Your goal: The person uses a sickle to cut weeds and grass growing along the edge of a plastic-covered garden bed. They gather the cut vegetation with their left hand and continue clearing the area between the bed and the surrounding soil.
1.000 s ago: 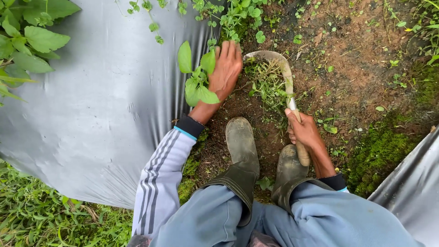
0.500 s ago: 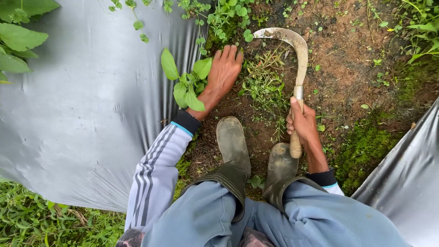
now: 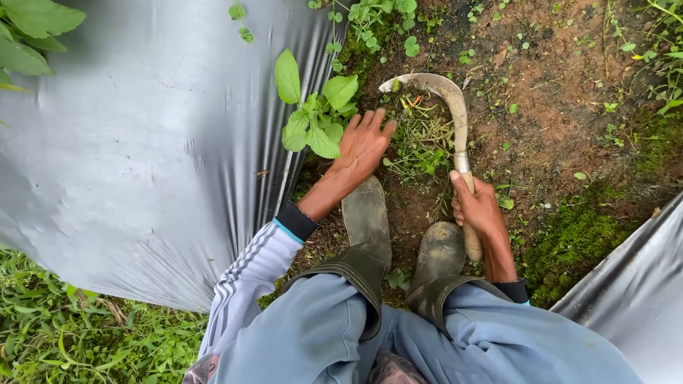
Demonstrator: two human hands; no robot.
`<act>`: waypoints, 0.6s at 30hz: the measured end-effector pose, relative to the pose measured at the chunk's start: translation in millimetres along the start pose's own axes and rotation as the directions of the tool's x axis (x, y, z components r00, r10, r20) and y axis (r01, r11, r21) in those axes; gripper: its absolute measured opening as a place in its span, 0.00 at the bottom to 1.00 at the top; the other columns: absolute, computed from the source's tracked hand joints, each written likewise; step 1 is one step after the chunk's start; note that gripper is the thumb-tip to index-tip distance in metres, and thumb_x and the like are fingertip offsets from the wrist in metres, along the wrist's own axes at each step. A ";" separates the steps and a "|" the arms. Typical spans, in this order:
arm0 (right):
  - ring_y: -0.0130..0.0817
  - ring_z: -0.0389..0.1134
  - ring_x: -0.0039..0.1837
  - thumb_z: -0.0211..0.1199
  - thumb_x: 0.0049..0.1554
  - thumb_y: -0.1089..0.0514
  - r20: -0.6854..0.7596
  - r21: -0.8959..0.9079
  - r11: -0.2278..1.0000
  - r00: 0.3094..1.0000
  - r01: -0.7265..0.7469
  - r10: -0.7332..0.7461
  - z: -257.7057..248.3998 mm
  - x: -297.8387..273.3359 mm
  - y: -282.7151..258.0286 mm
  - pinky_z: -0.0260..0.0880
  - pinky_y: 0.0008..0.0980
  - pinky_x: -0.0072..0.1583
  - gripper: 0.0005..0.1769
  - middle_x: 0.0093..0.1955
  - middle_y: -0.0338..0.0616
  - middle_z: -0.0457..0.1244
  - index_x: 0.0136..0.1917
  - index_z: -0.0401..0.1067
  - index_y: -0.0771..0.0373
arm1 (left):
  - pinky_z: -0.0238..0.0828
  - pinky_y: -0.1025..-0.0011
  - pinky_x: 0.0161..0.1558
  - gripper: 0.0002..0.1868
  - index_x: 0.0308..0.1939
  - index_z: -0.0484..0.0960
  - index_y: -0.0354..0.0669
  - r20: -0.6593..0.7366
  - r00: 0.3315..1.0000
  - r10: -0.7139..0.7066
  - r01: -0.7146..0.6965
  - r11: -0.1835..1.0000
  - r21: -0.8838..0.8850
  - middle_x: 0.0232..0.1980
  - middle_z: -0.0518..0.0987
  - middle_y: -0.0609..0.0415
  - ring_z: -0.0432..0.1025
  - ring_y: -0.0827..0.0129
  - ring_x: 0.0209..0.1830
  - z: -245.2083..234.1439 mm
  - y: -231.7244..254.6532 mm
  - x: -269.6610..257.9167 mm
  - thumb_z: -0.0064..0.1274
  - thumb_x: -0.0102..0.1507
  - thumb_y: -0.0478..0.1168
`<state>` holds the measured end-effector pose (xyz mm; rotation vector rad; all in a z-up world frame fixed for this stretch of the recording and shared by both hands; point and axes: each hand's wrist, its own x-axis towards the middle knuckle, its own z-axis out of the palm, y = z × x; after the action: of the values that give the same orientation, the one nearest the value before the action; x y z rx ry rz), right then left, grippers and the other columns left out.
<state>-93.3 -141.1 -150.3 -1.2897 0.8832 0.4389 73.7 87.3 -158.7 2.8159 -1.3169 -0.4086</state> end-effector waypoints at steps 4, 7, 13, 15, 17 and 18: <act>0.27 0.54 0.22 0.55 0.71 0.46 -0.045 0.022 1.000 0.999 0.005 -0.004 12.7 -5.8 -10.2 0.60 0.29 0.24 0.24 0.23 0.42 0.53 0.38 0.62 0.63 | 0.66 0.69 0.53 0.12 0.58 0.81 0.52 -0.259 0.963 -0.076 0.196 0.856 0.478 0.59 0.77 0.52 0.69 0.67 0.60 -24.7 -25.9 -24.2 0.55 0.70 0.42; 0.24 0.55 0.23 0.50 0.73 0.47 -0.030 0.027 0.999 0.999 0.035 -0.034 20.2 -1.4 -22.3 0.61 0.26 0.25 0.22 0.25 0.38 0.54 0.41 0.62 0.61 | 0.66 0.66 0.43 0.13 0.56 0.80 0.44 -0.264 0.932 -0.246 0.350 0.795 0.495 0.51 0.77 0.48 0.71 0.64 0.46 -25.4 -17.1 -40.5 0.52 0.69 0.40; 0.26 0.57 0.22 0.56 0.70 0.50 0.110 -0.120 0.989 0.991 0.087 -0.074 26.5 -10.1 -0.7 0.63 0.29 0.23 0.21 0.23 0.40 0.57 0.39 0.65 0.63 | 0.70 0.68 0.21 0.16 0.57 0.78 0.33 -0.098 0.846 -0.524 0.532 0.826 0.187 0.33 0.80 0.51 0.76 0.66 0.21 3.5 5.7 -81.6 0.50 0.66 0.34; 0.26 0.58 0.23 0.52 0.72 0.51 0.064 -0.089 0.990 0.992 0.114 -0.108 34.5 -13.5 -1.4 0.64 0.28 0.24 0.20 0.25 0.40 0.57 0.41 0.65 0.63 | 0.70 0.66 0.19 0.18 0.58 0.77 0.29 -0.024 0.838 -0.545 0.545 0.836 0.065 0.32 0.81 0.48 0.77 0.62 0.19 3.3 7.4 -88.0 0.49 0.65 0.34; 0.22 0.54 0.24 0.48 0.73 0.50 -0.064 0.135 0.982 0.990 0.134 -0.127 45.8 -20.2 -17.4 0.61 0.26 0.26 0.20 0.25 0.38 0.52 0.42 0.60 0.61 | 0.70 0.63 0.19 0.17 0.57 0.77 0.31 0.006 0.846 -0.534 0.533 0.844 -0.065 0.34 0.82 0.45 0.78 0.57 0.20 -13.1 6.2 -86.4 0.48 0.66 0.34; 0.22 0.54 0.24 0.48 0.73 0.50 -0.057 0.133 0.982 0.990 0.136 -0.129 45.5 -18.5 -12.8 0.61 0.26 0.26 0.20 0.25 0.38 0.52 0.42 0.60 0.61 | 0.70 0.63 0.19 0.17 0.57 0.77 0.31 0.003 0.842 -0.539 0.539 0.840 -0.064 0.34 0.82 0.45 0.78 0.57 0.20 -15.1 5.6 -85.7 0.48 0.66 0.34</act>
<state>-81.0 -97.8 -126.8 -1.2290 0.8470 0.2389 20.5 146.8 -123.7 3.0845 -0.4607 -0.4165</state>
